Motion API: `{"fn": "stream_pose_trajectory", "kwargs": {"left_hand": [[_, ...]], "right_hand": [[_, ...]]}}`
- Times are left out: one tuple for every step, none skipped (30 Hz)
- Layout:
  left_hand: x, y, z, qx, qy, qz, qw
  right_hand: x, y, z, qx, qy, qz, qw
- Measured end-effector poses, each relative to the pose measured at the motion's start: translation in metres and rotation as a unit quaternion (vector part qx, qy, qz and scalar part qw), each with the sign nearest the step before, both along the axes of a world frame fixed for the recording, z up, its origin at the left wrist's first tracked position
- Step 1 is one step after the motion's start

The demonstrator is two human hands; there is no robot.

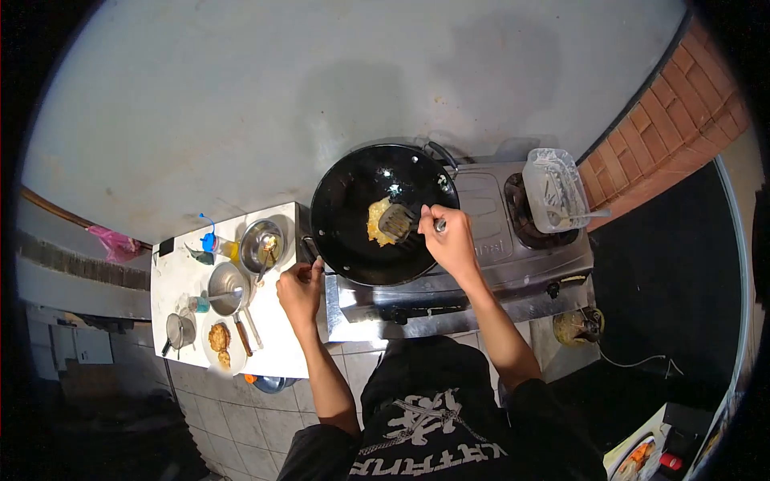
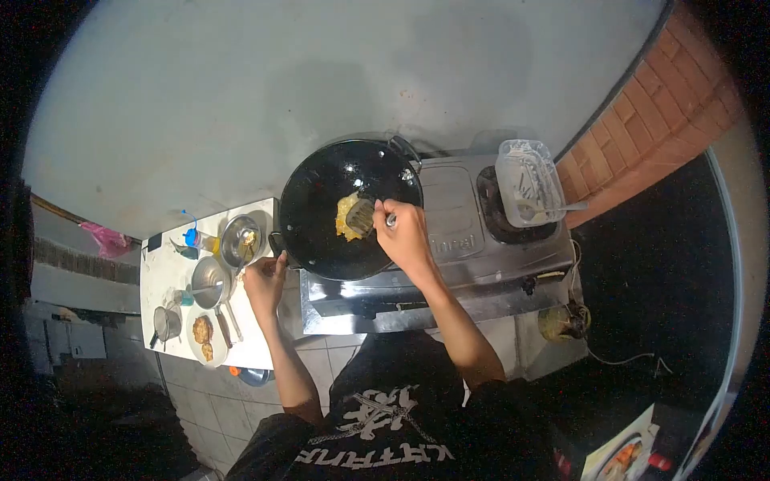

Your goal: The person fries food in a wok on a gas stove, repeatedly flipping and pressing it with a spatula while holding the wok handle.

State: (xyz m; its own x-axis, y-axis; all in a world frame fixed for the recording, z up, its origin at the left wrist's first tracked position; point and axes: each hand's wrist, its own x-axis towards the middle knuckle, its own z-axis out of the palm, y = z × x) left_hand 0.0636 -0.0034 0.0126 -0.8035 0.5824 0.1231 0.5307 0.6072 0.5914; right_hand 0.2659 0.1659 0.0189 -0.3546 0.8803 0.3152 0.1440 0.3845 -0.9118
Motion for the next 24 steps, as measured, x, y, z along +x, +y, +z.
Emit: {"fn": "stream_pose_trajectory", "kwargs": {"left_hand": [[0.000,0.001,-0.002,0.003,-0.017,0.012,1.000],[0.000,0.000,-0.002,0.000,-0.012,0.015,1.000],[0.003,0.000,0.003,-0.001,-0.002,0.014,1.000],[0.006,0.001,0.006,0.000,0.008,0.013,1.000],[0.009,0.002,0.009,-0.007,0.012,0.019,1.000],[0.008,0.003,0.008,-0.002,0.015,0.021,1.000],[0.008,0.000,0.006,0.001,0.018,0.017,1.000],[0.008,0.001,0.004,0.006,0.020,0.013,1.000],[0.009,0.003,0.006,0.007,0.021,0.015,1.000],[0.011,0.004,0.008,0.006,0.019,0.017,1.000],[0.012,0.004,0.009,0.004,0.017,0.017,1.000],[0.012,0.003,0.008,0.001,0.018,0.017,1.000],[0.012,0.002,0.006,-0.003,0.029,0.015,0.999],[0.011,0.003,0.005,-0.006,0.041,0.012,0.999],[0.010,0.004,0.004,-0.006,0.041,0.010,0.999],[0.010,0.004,0.003,0.001,0.045,0.011,0.999],[0.011,0.003,0.002,0.006,0.048,0.012,0.999],[0.012,0.004,0.002,0.004,0.048,0.012,0.999],[0.013,0.004,0.004,-0.002,0.049,0.009,0.999],[0.012,0.004,0.007,-0.007,0.052,0.008,0.999],[0.010,0.003,0.004,-0.008,0.055,0.014,0.998],[0.007,0.002,-0.001,-0.005,0.058,0.005,0.998],[0.005,0.000,-0.004,-0.003,0.062,-0.002,0.998],[0.006,0.001,-0.001,-0.009,0.056,0.005,0.998]], "right_hand": [[-0.002,0.000,0.000,0.002,0.003,-0.005,1.000],[-0.003,0.000,-0.001,0.001,0.006,-0.011,1.000],[-0.002,0.001,0.003,-0.022,-0.040,-0.010,0.999],[-0.002,0.000,0.002,-0.023,-0.037,-0.008,0.999],[-0.004,0.000,0.000,-0.003,-0.036,-0.002,0.999],[-0.006,0.003,0.002,0.021,-0.034,0.004,0.999],[-0.006,0.002,0.004,0.014,-0.057,0.000,0.998],[-0.006,0.003,-0.002,0.022,-0.048,0.004,0.999],[-0.006,0.002,-0.001,0.008,-0.050,0.007,0.999],[-0.005,0.001,-0.001,-0.008,-0.053,0.011,0.999],[-0.005,0.001,-0.003,-0.012,-0.053,0.012,0.998],[-0.005,0.002,-0.004,-0.030,-0.054,0.014,0.998],[-0.005,0.003,-0.006,-0.047,-0.054,0.016,0.997],[-0.005,0.004,-0.007,-0.049,-0.053,0.013,0.997],[-0.007,0.005,-0.007,-0.043,-0.062,0.004,0.997],[-0.008,0.006,-0.009,-0.038,-0.072,-0.004,0.997],[-0.009,0.008,-0.013,-0.026,-0.079,-0.013,0.996],[-0.009,0.007,-0.012,-0.028,-0.079,-0.013,0.996],[-0.009,0.007,-0.010,-0.026,-0.083,-0.010,0.996],[-0.010,0.007,-0.009,-0.022,-0.086,-0.004,0.996],[-0.011,0.007,-0.009,-0.033,-0.092,-0.002,0.995],[-0.011,0.006,-0.008,-0.033,-0.091,0.006,0.995],[-0.010,0.005,-0.005,-0.037,-0.086,0.012,0.996],[-0.010,0.004,-0.003,-0.040,-0.079,0.017,0.996]]}}
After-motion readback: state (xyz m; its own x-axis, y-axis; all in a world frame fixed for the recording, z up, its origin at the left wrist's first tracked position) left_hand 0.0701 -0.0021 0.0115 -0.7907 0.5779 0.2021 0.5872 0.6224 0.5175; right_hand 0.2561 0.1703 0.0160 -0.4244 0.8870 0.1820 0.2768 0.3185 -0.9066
